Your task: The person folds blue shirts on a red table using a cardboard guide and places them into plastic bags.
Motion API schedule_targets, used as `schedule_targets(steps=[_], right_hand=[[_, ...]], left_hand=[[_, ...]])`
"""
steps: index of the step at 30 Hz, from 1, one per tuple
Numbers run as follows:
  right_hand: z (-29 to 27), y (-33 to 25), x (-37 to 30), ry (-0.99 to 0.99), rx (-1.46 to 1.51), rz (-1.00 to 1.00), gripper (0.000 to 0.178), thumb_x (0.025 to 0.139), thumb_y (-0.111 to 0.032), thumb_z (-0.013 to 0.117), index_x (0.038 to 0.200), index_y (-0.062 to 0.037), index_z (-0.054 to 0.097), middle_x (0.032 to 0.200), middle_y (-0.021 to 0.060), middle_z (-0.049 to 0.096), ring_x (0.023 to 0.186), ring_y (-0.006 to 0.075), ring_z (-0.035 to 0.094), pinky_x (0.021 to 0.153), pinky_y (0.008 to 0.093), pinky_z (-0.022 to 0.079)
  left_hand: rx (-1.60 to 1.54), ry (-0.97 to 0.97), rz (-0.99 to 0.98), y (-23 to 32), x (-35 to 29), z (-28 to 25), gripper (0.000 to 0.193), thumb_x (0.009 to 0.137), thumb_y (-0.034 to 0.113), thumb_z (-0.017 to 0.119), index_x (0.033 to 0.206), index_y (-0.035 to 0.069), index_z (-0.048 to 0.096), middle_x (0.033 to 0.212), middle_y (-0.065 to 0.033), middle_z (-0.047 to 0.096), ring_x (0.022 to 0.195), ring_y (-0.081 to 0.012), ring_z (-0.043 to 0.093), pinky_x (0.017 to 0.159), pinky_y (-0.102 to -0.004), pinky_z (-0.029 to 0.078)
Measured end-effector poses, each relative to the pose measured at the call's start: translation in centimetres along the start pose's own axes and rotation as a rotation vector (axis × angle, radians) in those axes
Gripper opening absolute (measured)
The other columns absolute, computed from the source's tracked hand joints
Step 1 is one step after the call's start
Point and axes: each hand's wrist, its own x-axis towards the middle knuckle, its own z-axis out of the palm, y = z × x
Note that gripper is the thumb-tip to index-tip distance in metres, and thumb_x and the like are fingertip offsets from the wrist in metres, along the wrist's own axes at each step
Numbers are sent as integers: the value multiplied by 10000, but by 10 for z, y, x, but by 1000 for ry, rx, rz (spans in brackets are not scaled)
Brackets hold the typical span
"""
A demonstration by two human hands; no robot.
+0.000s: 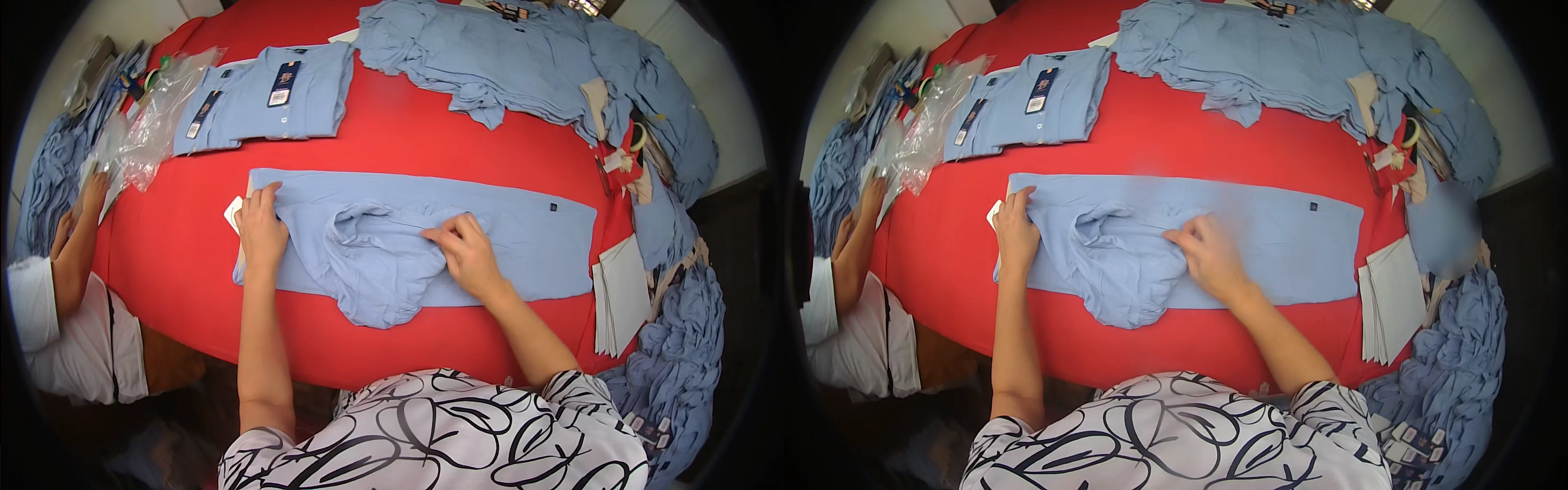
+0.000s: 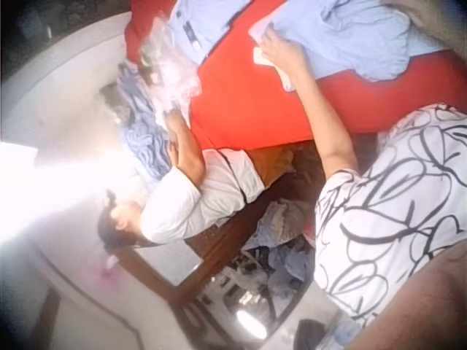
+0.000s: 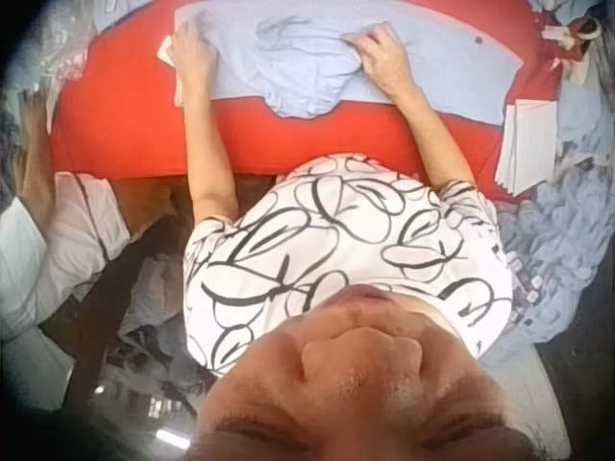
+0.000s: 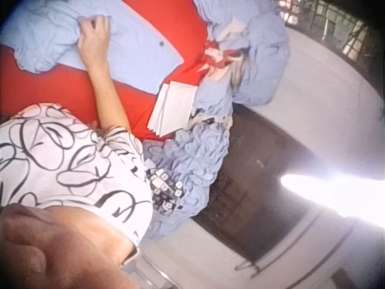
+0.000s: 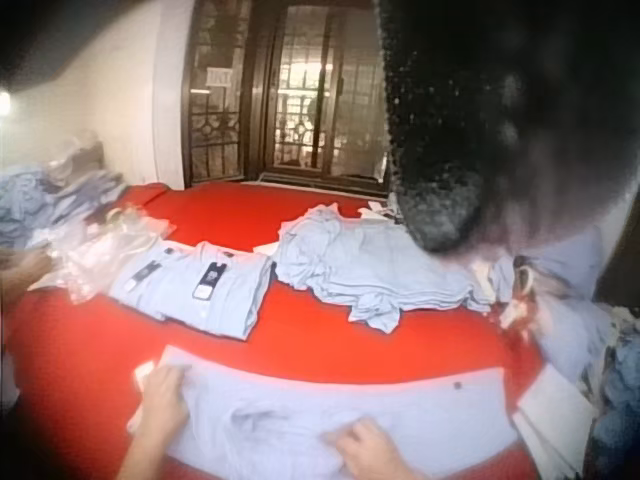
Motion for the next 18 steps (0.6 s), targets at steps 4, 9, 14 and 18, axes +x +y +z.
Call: schedule_targets(steps=[4,9,14,18], right_hand=[[8,-40,-24,159,-74,-18,367,800,-152,719,1136,-34,632,913,101,609,826,270,552,694,353,445],[-1,-53,-18,11,304,315,401,865,-193,677,1218,-38,567,986,100,635,812,257,551,709,369,435],[2,-25,20,135,388,406,394,890,-129,634,1264,-59,531,1194,148,591,952,292,577,836,375,472],[19,-13,23,252,95,235,449,877,-201,665,1289,-82,533,1333,165,506,1156,339,520,984,426,418]], left_hand=[[-342,-48,75,4,-2,8,382,759,-76,534,1085,60,679,1003,-92,638,945,-273,609,837,-319,469],[-712,-189,-51,-6,4,6,281,833,2,570,1080,41,698,1067,-83,655,963,-207,622,866,-257,459],[-810,-99,-275,-28,5,11,300,839,-18,531,1095,24,682,1080,-100,641,962,-188,603,862,-264,458],[-658,43,-155,-19,0,2,404,825,-51,504,1189,59,641,1249,-119,574,1057,-196,561,865,-294,464]])
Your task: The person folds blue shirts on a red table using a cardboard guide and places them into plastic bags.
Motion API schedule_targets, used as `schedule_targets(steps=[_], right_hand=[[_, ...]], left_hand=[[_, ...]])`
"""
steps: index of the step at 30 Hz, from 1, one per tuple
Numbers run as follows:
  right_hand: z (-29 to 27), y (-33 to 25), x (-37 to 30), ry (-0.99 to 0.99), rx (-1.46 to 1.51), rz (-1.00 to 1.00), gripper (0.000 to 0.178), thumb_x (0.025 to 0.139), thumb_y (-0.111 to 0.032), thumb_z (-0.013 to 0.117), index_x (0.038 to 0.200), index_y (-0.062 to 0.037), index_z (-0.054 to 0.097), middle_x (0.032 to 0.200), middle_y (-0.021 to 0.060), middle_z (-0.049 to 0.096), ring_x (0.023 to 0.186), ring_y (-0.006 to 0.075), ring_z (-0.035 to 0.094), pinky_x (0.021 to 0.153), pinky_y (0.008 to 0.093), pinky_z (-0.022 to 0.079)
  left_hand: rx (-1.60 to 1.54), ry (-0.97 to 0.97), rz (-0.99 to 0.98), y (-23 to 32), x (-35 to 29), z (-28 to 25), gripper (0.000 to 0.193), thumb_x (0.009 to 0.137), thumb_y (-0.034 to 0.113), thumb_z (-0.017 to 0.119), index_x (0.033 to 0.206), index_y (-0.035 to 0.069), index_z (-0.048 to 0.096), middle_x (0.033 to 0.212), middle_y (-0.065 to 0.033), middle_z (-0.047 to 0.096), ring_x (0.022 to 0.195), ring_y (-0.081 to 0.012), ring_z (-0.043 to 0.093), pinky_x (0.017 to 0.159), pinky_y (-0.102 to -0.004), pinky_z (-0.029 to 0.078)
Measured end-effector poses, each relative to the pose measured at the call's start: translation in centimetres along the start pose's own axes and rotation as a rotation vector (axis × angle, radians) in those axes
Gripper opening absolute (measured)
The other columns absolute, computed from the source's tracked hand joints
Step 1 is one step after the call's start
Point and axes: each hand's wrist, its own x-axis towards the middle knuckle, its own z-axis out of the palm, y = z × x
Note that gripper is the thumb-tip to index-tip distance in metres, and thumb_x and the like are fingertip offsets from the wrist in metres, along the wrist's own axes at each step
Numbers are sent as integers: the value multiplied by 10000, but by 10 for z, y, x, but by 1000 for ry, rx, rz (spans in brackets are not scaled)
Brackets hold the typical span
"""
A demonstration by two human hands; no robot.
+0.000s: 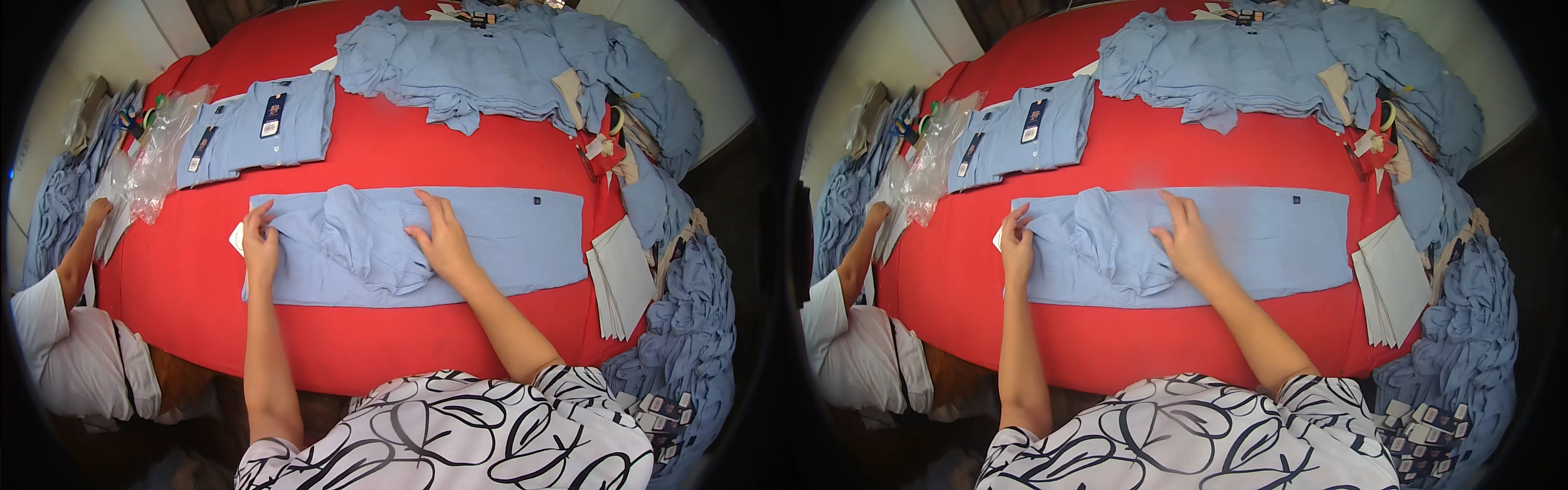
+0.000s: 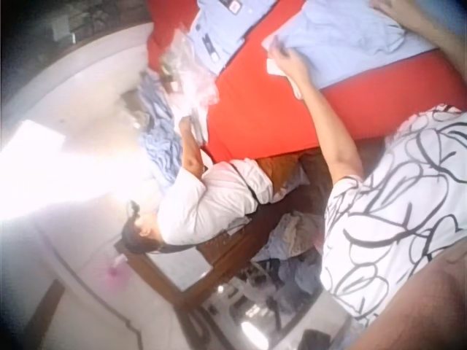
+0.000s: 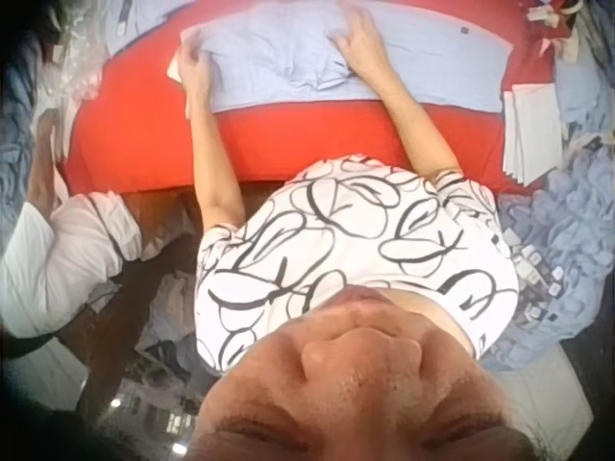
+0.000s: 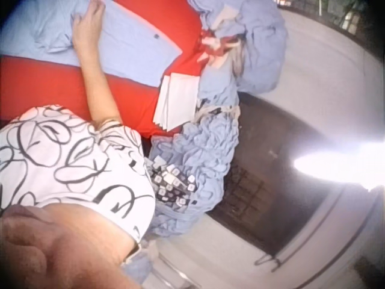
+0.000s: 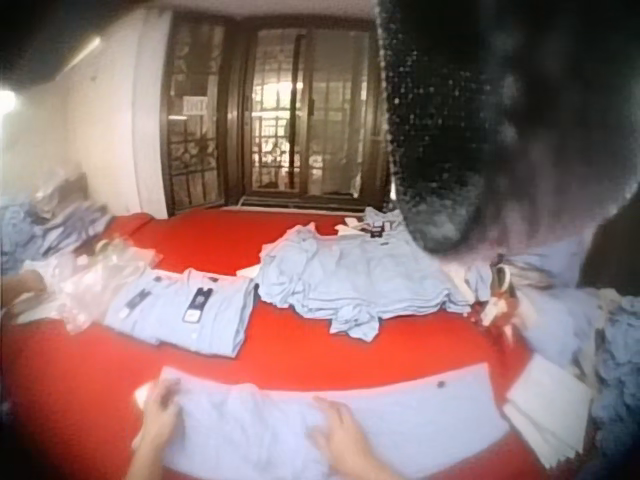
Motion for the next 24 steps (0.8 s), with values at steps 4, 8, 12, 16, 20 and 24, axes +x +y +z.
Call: schedule_targets(steps=[4,8,12,16,20,24], right_hand=[[-5,-24,-28,71,-404,-229,494,868,-303,668,1307,-114,543,1405,162,453,1308,366,399,1051,543,337],[12,0,-53,-93,-406,-323,477,865,-337,661,1274,-107,577,1401,172,453,1327,370,381,1073,604,284],[-28,46,-62,113,-421,-94,432,904,-251,625,1302,-96,558,1418,153,459,1304,351,417,1072,522,317],[-137,128,-76,413,-836,457,506,840,-330,700,1221,-23,572,1290,155,519,1165,358,468,957,481,392],[-175,141,-96,365,-837,687,602,813,-428,720,1208,-3,562,1231,176,521,1144,367,468,964,467,398],[-179,133,-101,378,-819,789,596,818,-415,722,1196,16,556,1218,210,559,1141,385,517,942,464,432]], left_hand=[[301,-34,326,54,-32,23,445,851,20,560,1287,105,593,1392,-124,480,1222,-285,480,984,-394,418],[545,-241,478,69,-69,73,469,873,158,630,1334,110,556,1424,-136,454,1357,-358,366,1116,-500,275],[626,-290,465,58,-74,81,534,877,249,651,1370,93,515,1447,-147,437,1391,-379,320,1141,-555,208],[609,-208,528,79,-86,91,576,872,307,656,1386,95,501,1476,-130,416,1388,-374,326,1138,-557,216],[507,-381,639,116,-115,143,580,870,322,649,1384,97,503,1472,-124,421,1390,-363,328,1136,-556,226],[540,-365,620,116,-116,163,581,866,330,651,1377,92,508,1458,-123,439,1385,-364,336,1131,-555,240]])
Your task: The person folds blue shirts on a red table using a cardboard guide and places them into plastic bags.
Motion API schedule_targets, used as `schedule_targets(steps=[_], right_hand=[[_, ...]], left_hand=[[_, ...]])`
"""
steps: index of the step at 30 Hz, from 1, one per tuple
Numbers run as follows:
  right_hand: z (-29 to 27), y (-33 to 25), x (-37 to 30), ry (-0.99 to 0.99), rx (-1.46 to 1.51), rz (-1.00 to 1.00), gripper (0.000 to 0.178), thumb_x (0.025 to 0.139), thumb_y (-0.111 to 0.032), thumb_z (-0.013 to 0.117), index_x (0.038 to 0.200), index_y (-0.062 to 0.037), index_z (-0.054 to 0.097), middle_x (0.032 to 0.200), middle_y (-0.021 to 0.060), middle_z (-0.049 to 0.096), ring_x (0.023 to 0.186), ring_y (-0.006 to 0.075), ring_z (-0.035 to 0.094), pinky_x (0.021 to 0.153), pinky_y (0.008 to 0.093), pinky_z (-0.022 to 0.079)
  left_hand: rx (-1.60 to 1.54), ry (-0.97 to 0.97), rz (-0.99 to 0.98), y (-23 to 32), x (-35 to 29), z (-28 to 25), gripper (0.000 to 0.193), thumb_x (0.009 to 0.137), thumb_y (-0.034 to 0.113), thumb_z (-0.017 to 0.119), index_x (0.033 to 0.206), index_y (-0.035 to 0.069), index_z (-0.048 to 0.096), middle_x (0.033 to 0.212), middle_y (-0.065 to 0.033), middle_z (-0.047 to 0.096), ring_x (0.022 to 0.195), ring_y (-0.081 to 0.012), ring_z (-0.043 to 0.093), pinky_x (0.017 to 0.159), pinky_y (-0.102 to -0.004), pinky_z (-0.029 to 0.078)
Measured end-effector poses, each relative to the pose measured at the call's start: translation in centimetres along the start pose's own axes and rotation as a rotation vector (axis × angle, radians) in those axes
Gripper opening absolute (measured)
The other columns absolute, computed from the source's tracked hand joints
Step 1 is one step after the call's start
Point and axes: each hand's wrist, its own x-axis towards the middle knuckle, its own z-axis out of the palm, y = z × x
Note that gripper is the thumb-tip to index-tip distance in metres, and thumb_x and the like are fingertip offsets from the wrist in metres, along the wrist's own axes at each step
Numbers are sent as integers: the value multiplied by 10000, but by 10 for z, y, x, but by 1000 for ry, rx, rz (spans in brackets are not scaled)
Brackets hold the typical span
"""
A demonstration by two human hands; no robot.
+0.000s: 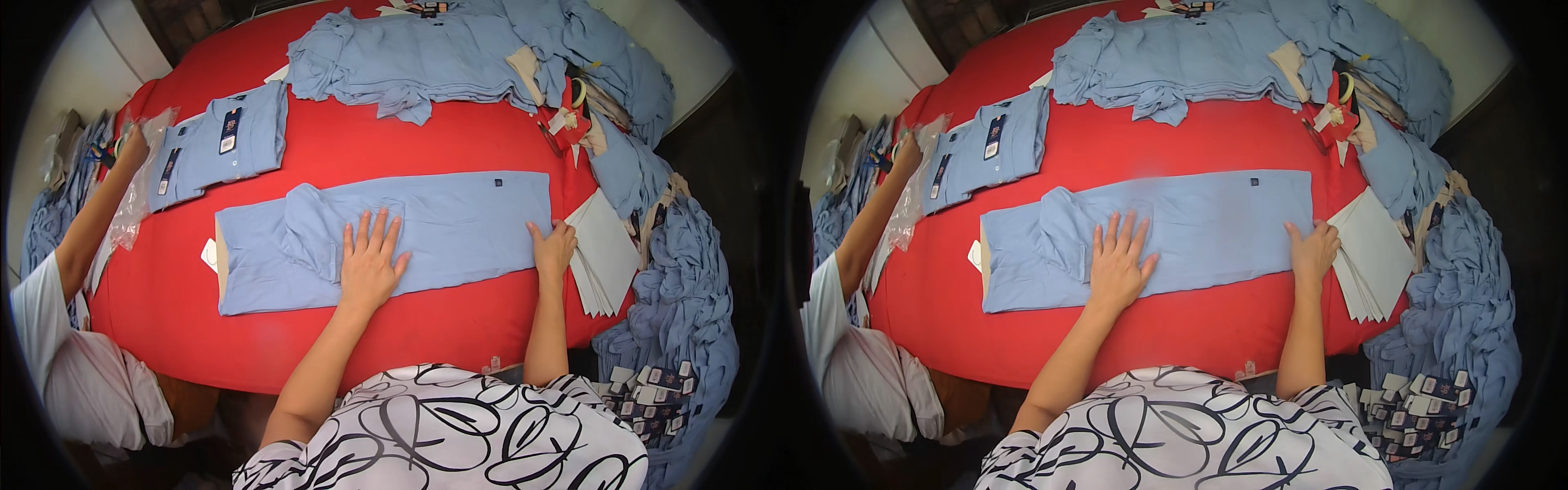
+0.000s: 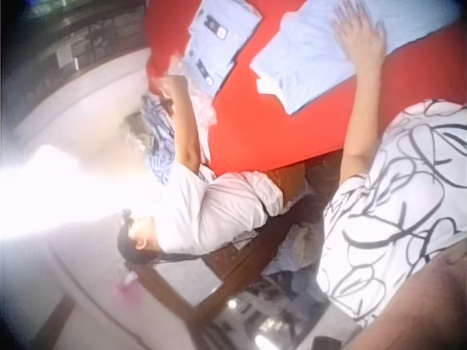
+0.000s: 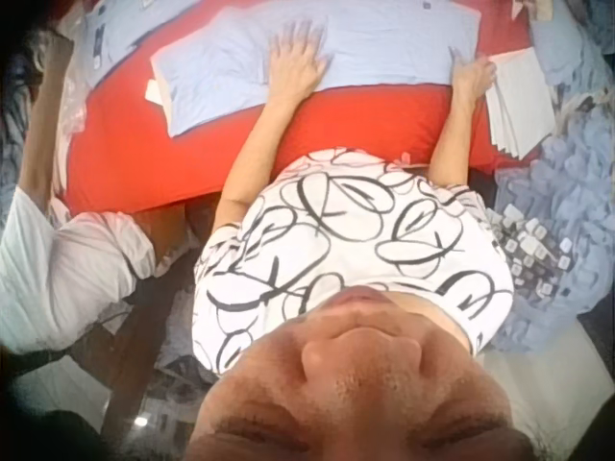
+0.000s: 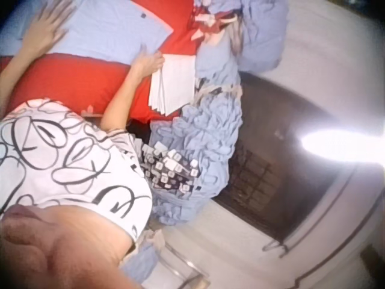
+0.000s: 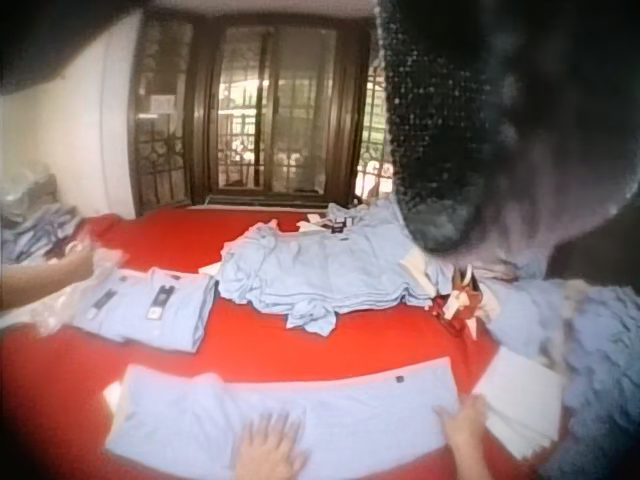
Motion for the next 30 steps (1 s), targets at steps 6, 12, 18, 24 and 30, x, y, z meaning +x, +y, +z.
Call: schedule_targets(steps=[6,12,18,24,30], right_hand=[[-10,-18,23,-77,421,-189,541,842,-316,699,1206,50,538,1150,284,625,1067,417,615,914,439,482],[-48,-152,-82,-545,630,-850,489,873,-265,686,1244,24,554,1264,207,573,1061,342,609,938,395,472],[-24,-119,-67,-285,415,-431,478,896,-319,667,1209,26,562,1115,194,591,1005,310,601,862,388,489],[-5,-99,-50,-672,653,-408,305,889,-217,676,1058,19,582,980,109,599,890,208,590,783,334,491],[-39,-122,-71,-788,1126,-381,325,879,-172,674,1148,-11,587,1102,86,641,1024,174,610,890,318,479]], left_hand=[[-327,105,-10,-9,-5,-9,455,929,242,579,1348,73,529,1430,-121,470,1370,-343,363,1121,-506,279],[-547,153,-360,-16,-17,-24,372,945,48,470,1307,1,545,1281,-146,565,1223,-320,490,1026,-384,389],[-649,327,-404,-27,-25,-32,335,960,49,457,1271,-9,569,1246,-194,561,1102,-332,561,951,-395,451],[-852,-13,-272,42,11,-33,498,975,308,541,1324,-46,504,1200,-206,556,1105,-333,564,945,-393,460],[-1000,-53,-485,56,41,-18,597,943,405,571,1322,-52,511,1207,-197,567,1071,-293,587,929,-387,471]])
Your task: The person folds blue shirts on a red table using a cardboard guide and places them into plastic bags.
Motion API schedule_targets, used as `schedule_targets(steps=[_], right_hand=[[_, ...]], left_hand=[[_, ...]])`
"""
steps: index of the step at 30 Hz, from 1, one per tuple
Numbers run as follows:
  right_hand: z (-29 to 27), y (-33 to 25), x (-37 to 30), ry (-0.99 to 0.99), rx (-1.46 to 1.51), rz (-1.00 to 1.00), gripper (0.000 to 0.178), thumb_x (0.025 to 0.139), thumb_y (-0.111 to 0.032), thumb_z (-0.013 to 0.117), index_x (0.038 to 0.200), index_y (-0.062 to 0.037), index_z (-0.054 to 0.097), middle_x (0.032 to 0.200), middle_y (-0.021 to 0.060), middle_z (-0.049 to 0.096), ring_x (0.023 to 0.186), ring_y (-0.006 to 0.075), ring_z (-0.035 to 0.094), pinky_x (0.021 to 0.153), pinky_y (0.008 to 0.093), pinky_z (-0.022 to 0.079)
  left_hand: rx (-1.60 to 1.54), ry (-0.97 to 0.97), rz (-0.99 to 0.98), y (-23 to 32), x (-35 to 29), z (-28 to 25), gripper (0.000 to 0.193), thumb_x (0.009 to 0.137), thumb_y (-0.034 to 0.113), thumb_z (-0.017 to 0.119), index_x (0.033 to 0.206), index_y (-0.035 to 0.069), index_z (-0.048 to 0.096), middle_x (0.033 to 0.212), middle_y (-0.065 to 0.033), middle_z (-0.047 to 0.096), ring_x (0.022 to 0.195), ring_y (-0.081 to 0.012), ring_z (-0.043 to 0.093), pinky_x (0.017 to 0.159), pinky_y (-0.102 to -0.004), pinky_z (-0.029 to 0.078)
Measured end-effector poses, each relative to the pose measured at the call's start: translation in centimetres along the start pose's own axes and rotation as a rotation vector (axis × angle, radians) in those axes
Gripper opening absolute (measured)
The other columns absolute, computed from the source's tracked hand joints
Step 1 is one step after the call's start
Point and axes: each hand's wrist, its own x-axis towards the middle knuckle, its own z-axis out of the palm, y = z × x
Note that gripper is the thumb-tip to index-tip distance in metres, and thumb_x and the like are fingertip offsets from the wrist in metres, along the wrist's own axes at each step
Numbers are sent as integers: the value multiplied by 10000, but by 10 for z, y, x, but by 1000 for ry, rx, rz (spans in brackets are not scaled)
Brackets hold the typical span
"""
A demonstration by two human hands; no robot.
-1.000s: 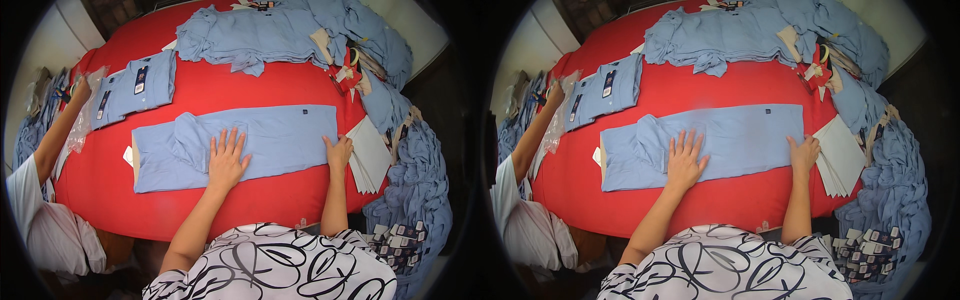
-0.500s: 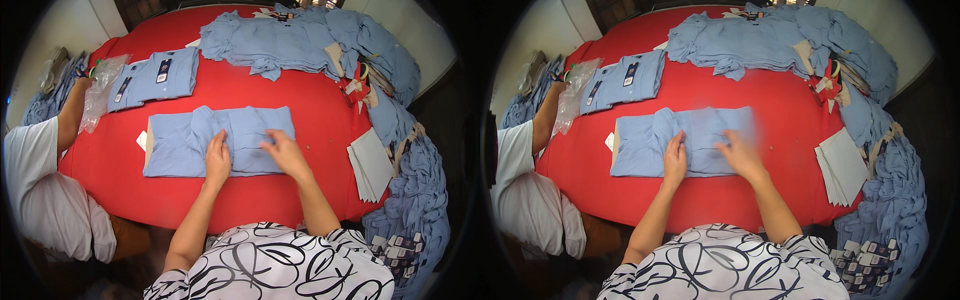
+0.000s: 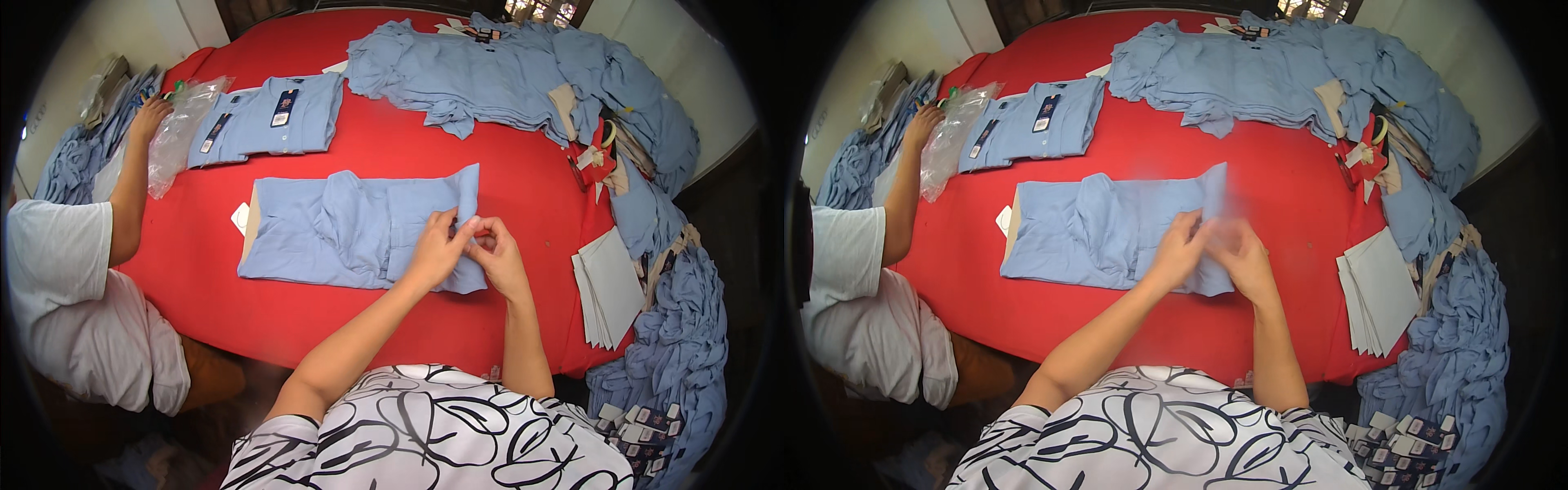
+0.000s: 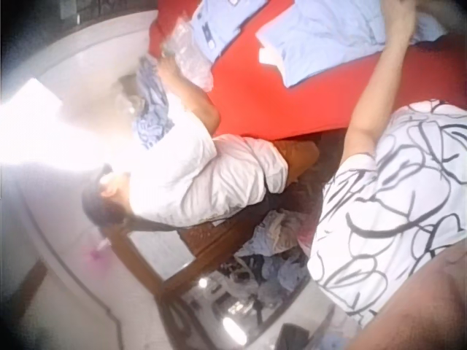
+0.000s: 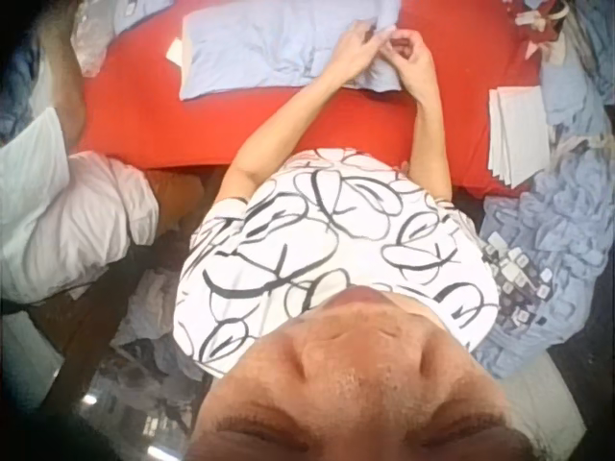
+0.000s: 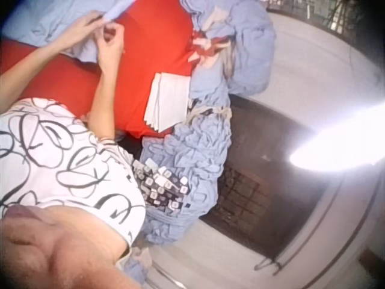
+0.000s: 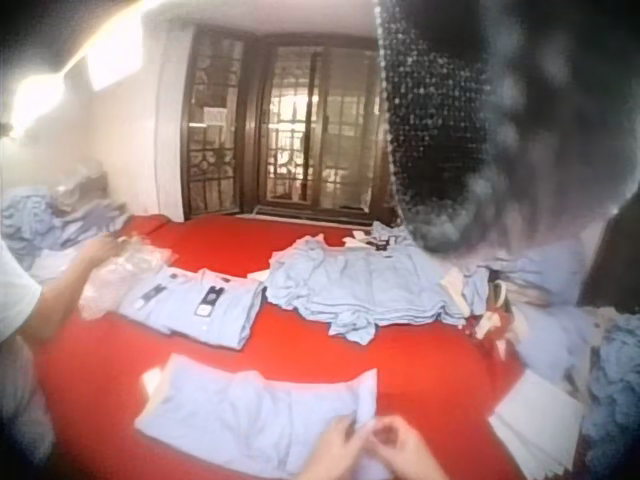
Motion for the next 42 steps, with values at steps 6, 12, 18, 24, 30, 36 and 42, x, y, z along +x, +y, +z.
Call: schedule_targets(steps=[6,12,18,24,30,36,42], right_hand=[[-14,35,13,24,316,124,319,886,-6,546,1205,-6,551,1072,78,620,927,138,614,810,270,501],[-17,74,22,67,290,-60,214,846,8,590,1058,-24,593,939,37,635,861,144,610,777,290,501],[-12,71,21,480,-115,-151,96,809,-6,627,901,-14,603,943,110,653,785,205,624,716,318,494],[-24,29,-15,242,290,-61,250,853,-84,686,1076,-5,608,1094,72,628,1010,183,595,866,313,476],[1,-4,4,176,54,-306,226,821,25,688,1032,-11,616,989,82,612,973,205,599,817,318,486],[-4,-3,-24,84,-488,-731,139,739,-2,741,803,-30,621,806,99,561,731,270,543,632,329,436],[1,0,11,330,179,-281,247,897,-120,648,1102,5,587,1067,110,620,930,203,597,832,361,479]], left_hand=[[323,-143,152,-18,19,-22,315,920,77,491,1192,4,634,1147,-180,620,1036,-286,607,892,-363,484],[514,-458,669,-17,93,-10,326,855,26,517,1126,87,688,1196,-132,650,1039,-318,620,894,-413,490],[841,-901,396,47,129,-23,277,804,137,662,1071,64,688,1155,-125,656,1001,-308,621,883,-400,486],[957,-787,386,103,102,-55,216,801,154,667,979,32,684,1012,-121,643,980,-316,615,862,-427,488],[1053,-701,410,110,84,-52,233,796,148,661,999,39,694,1038,-128,634,1013,-321,606,852,-434,495],[1018,-611,437,82,99,-61,280,795,155,669,1055,55,692,1073,-131,624,1039,-328,595,883,-421,491],[962,-683,426,100,91,-52,326,782,171,699,1091,69,679,1116,-126,593,1065,-319,581,909,-412,482]])
